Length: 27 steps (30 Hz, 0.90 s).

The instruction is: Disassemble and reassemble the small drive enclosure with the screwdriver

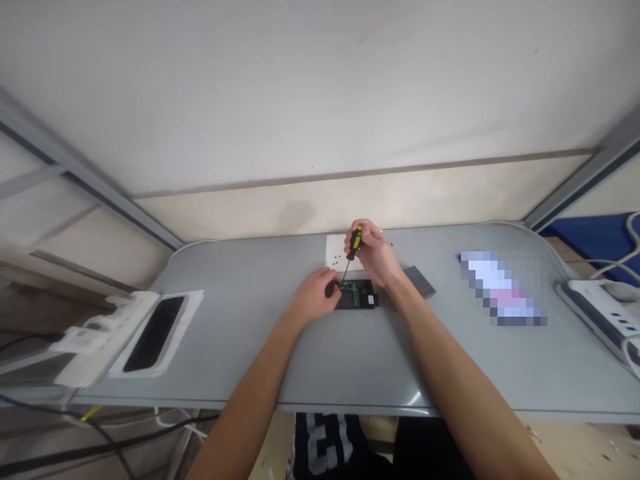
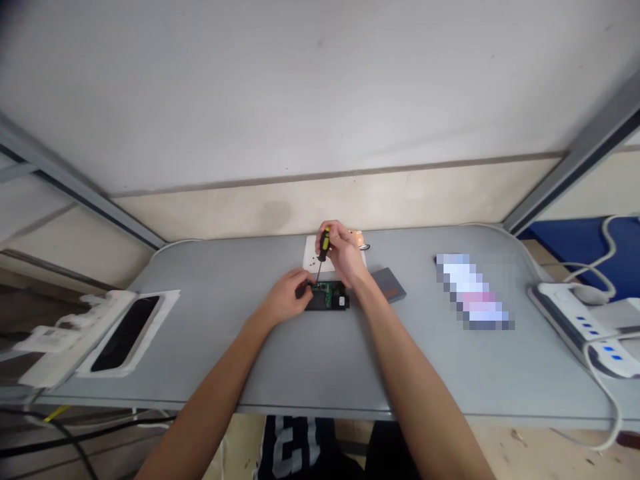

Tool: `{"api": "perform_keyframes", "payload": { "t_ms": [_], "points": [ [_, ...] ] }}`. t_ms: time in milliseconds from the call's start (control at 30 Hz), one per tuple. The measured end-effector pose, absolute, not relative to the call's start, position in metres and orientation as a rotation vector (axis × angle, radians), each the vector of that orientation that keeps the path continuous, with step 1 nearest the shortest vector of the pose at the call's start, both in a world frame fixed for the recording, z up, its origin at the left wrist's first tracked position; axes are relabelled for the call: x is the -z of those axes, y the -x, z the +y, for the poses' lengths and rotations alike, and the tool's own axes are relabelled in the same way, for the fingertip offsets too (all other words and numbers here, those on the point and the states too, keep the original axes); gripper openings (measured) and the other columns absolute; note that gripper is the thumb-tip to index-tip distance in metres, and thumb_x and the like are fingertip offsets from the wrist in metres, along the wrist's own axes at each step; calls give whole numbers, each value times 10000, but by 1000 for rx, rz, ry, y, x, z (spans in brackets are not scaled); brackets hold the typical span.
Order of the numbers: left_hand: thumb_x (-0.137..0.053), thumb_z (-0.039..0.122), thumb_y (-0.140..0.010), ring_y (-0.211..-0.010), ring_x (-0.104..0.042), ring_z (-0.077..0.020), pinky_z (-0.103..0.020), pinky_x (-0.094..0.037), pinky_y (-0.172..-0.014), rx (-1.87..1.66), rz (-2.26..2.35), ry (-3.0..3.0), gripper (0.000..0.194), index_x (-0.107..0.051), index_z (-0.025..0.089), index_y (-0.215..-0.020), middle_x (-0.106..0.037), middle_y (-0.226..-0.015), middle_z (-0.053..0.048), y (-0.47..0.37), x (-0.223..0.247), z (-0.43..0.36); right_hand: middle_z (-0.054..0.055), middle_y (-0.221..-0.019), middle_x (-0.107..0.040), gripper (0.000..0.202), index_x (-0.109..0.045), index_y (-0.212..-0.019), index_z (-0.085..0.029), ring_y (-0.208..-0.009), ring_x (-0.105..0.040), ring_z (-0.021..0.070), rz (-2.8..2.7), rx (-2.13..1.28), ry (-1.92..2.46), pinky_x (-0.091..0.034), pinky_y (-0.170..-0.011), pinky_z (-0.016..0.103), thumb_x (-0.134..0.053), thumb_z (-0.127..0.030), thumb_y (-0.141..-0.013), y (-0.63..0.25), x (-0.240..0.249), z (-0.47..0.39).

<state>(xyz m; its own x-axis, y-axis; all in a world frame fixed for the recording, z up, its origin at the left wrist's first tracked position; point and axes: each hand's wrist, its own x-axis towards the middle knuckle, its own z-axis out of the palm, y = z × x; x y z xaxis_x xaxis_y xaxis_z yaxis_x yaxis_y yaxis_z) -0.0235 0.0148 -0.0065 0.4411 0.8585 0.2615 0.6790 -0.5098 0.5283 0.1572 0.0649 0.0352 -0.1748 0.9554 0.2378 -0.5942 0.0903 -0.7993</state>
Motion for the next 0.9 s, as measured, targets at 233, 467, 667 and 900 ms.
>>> {"api": "perform_keyframes", "payload": {
  "t_ms": [233, 467, 667, 900],
  "points": [
    [-527, 112, -855, -819, -576, -189, -312, -482, -756, -723, 1296, -2363, 135, -606, 204, -913, -610, -877, -38, 22, 6, 16, -37, -670, -376, 341, -485, -923, -282, -573, -367, 143, -887, -1469, 466, -363, -531, 269, -626, -593, -917, -145, -38, 57],
    [-526, 111, -858, -789, -567, -177, -299, -468, -745, -752, 1272, -2379, 128, -606, 204, -895, -600, -850, -26, 22, 6, 15, 14, -757, -527, 296, -566, -895, -237, -666, -491, 153, -989, -1539, 404, -437, -628, 297, -663, -516, -915, -153, -36, 62],
    [-534, 92, -818, -778, -563, -178, -300, -462, -740, -732, 1251, -2396, 137, -603, 200, -867, -598, -843, -27, 19, 5, 13, -25, -677, -433, 327, -536, -921, -250, -569, -375, 127, -894, -1575, 364, -324, -527, 257, -617, -566, -936, -143, -37, 59],
    [-516, 87, -814, -700, -521, -172, -297, -408, -693, -683, 1286, -2429, 135, -575, 204, -847, -561, -739, -3, 18, 5, 13, 10, -824, -566, 232, -539, -869, -241, -719, -530, 149, -1015, -1496, 428, -450, -662, 292, -687, -412, -919, -161, -40, 54]
  ]
}}
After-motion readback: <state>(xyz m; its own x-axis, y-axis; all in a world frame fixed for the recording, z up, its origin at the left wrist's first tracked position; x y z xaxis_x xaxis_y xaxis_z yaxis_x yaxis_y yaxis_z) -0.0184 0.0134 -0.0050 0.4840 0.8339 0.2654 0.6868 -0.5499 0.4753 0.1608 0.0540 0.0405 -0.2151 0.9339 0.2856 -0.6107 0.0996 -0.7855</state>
